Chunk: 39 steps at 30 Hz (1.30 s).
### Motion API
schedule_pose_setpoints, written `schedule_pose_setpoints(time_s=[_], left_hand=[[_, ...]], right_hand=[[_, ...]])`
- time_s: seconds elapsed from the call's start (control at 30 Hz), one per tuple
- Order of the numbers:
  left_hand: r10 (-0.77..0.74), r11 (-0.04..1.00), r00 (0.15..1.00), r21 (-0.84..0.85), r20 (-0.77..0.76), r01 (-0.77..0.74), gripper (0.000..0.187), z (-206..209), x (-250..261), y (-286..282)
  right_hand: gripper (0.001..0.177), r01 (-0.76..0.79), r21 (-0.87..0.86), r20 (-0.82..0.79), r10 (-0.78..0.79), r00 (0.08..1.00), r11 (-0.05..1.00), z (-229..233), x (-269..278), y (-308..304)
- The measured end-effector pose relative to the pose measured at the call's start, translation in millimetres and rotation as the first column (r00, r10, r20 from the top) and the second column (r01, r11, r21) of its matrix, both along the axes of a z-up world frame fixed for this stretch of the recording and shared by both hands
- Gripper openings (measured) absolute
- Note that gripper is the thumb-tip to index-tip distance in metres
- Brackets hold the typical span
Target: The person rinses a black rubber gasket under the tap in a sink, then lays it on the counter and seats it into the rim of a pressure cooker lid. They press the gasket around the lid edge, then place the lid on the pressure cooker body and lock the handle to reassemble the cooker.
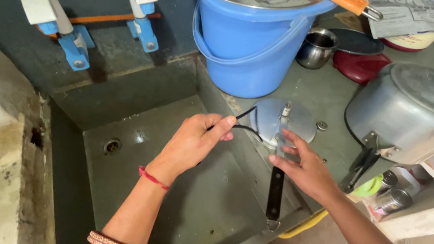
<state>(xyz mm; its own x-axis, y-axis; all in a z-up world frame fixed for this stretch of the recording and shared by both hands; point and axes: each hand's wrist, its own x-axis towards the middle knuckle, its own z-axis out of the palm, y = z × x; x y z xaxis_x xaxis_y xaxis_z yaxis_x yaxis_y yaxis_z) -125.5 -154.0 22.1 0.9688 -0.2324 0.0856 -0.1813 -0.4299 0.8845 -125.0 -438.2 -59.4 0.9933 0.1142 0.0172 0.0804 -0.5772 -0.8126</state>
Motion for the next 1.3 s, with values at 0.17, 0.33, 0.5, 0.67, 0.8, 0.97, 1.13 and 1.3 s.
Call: schedule_pose_setpoints(time_s=[0.17,0.33,0.5,0.67,0.8,0.97,1.13,1.3], left_hand=[[-0.041,0.996,0.999,-0.078,-0.011,0.04,0.06,-1.0,-8.5,-24.0],[-0.085,0.986,0.991,-0.149,-0.099,0.07,0.061,-18.5,-18.1,-50.6],[-0.071,0.993,0.99,-0.103,-0.122,0.059,0.062,-35.4,-34.3,-65.6],[0.025,1.0,0.981,0.011,-0.192,-0.023,0.061,-36.2,-54.1,-71.8],[0.065,0.998,0.967,0.032,-0.248,-0.059,0.061,-34.2,-67.7,-79.1],[0.088,0.996,0.95,0.043,-0.298,-0.078,0.06,-46.3,-77.4,-85.6],[0.161,0.986,0.919,0.098,-0.359,-0.134,0.061,-73.2,-78.0,-91.2],[0.284,0.954,0.895,0.193,-0.343,-0.228,0.054,-103.6,-73.3,-98.1]], right_hand=[[0.069,-0.068,0.121,0.027,0.065,0.998,0.99,-11.1,-4.6,-19.3],[0.053,-0.101,0.474,-0.149,0.193,0.97,0.874,-15.8,-9.0,-49.3],[0.048,-0.078,0.545,-0.247,0.249,0.936,0.835,-9.4,-20.7,-76.3],[0.04,-0.002,0.64,-0.316,0.265,0.911,0.769,-10.6,-28.1,-91.0],[0.045,-0.057,0.61,-0.318,0.31,0.896,0.79,-20.6,-30.2,-101.6],[0.054,-0.102,0.57,-0.318,0.333,0.888,0.815,-32.5,-28.6,-109.6],[0.05,-0.018,0.461,-0.387,0.219,0.896,0.887,-47.6,-24.3,-106.0],[0.058,-0.156,0.311,-0.359,0.268,0.894,0.938,-74.6,-19.1,-109.0]])
